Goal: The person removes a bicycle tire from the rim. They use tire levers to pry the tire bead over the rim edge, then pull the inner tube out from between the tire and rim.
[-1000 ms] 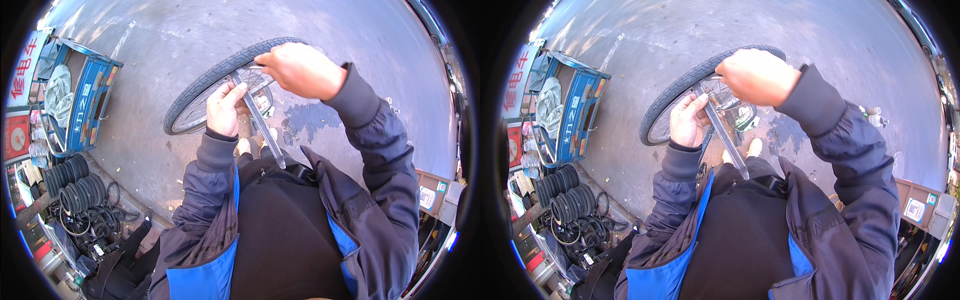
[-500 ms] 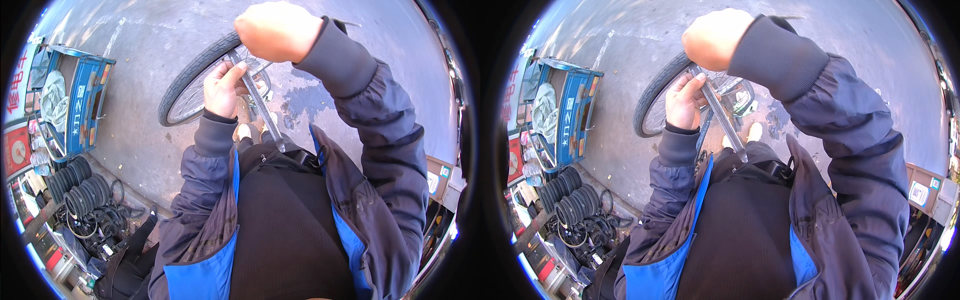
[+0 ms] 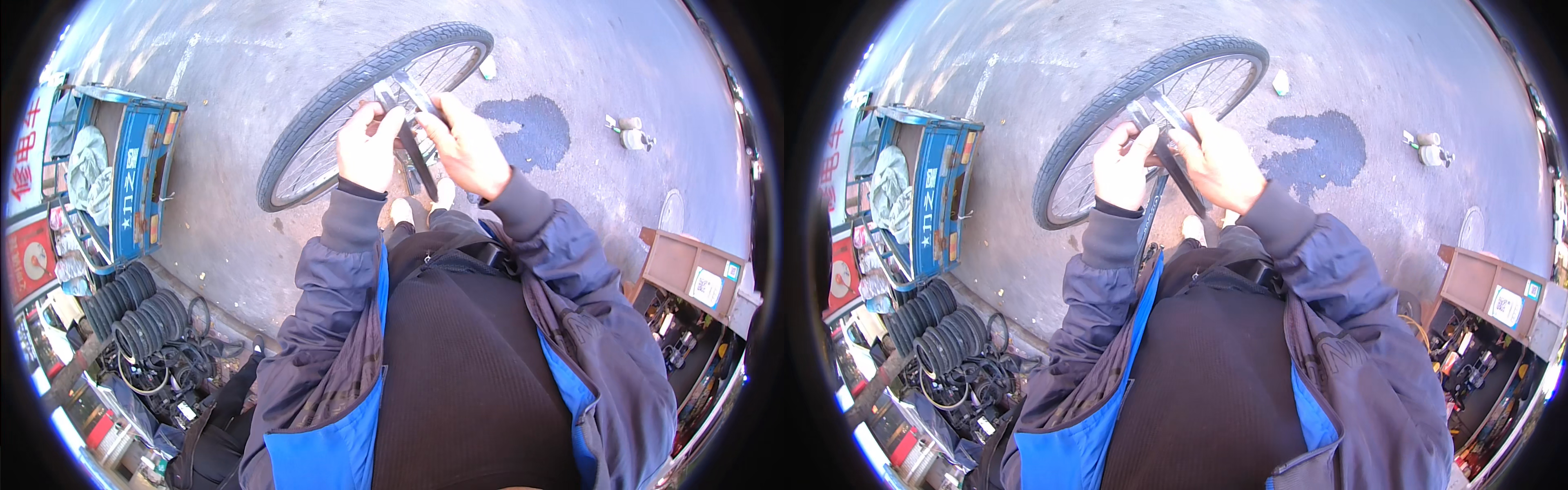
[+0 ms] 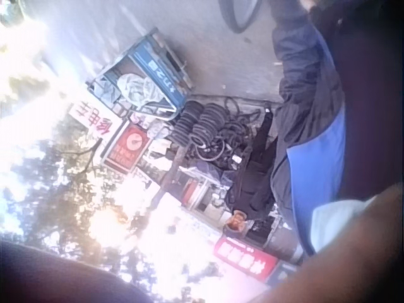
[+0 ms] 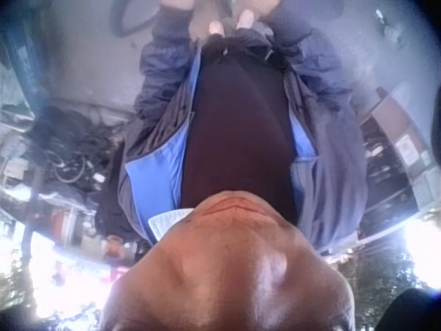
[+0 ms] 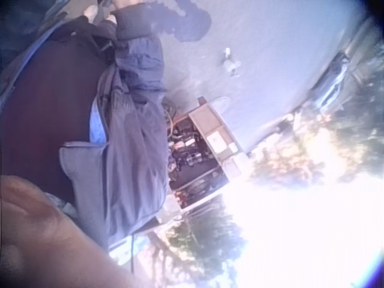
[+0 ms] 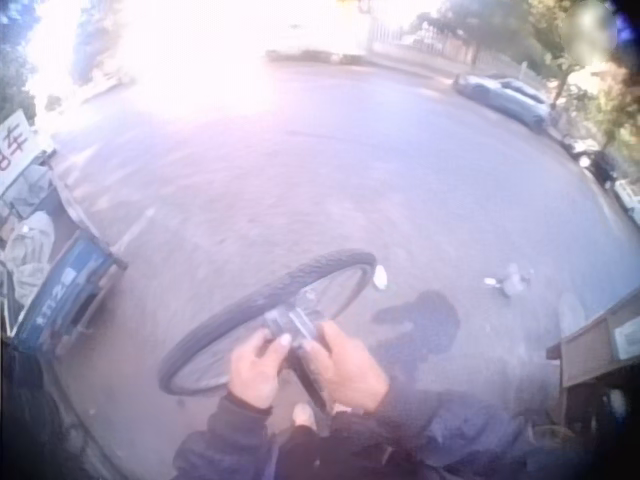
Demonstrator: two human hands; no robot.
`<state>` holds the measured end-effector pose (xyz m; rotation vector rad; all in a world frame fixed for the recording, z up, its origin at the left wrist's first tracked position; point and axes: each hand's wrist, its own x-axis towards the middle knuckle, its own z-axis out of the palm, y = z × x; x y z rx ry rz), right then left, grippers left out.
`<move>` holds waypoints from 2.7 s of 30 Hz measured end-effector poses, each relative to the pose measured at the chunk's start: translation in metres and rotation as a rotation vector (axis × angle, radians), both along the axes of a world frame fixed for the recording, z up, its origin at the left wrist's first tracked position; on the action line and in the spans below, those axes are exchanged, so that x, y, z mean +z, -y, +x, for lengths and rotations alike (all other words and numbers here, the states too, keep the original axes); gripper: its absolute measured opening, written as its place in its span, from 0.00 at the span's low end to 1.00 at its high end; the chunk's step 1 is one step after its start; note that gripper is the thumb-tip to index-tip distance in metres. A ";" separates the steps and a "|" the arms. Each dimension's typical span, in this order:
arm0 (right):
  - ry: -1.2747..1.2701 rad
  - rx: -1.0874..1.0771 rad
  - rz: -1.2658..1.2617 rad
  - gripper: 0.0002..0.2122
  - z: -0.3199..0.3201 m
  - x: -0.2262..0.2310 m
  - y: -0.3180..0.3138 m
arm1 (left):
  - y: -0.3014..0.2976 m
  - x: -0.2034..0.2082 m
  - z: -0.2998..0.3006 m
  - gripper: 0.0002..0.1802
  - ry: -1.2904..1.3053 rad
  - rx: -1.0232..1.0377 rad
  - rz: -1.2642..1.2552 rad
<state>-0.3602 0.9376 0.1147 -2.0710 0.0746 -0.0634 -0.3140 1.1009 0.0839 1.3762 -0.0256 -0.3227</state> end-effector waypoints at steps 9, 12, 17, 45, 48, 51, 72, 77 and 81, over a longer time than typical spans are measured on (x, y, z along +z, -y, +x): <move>-0.205 0.146 0.403 0.14 0.030 -0.065 -0.011 | -0.021 -0.010 0.004 0.07 0.171 -0.010 0.269; -0.107 0.178 0.423 0.15 0.038 -0.078 -0.019 | -0.032 -0.005 -0.001 0.06 0.206 -0.034 0.321; 0.053 0.268 0.301 0.16 0.056 -0.088 -0.026 | -0.048 0.003 -0.011 0.07 0.042 -0.078 0.131; 0.177 0.247 0.284 0.09 0.017 -0.073 -0.017 | -0.020 0.011 -0.017 0.08 0.278 0.197 0.329; 0.058 0.247 0.404 0.09 0.021 -0.080 -0.018 | -0.020 0.037 -0.026 0.09 0.152 0.175 0.393; -0.154 0.180 0.596 0.10 0.024 -0.087 -0.014 | -0.043 0.080 -0.030 0.17 0.575 0.227 0.679; 0.229 0.157 -0.142 0.19 0.004 0.049 0.079 | -0.071 0.055 0.052 0.28 0.614 -0.155 1.179; 0.063 0.398 -0.386 0.24 -0.004 0.098 0.089 | -0.079 0.057 0.045 0.39 0.504 -0.189 1.195; 0.097 0.531 -0.581 0.22 0.016 0.113 0.082 | -0.082 0.057 0.041 0.37 0.548 -0.156 1.204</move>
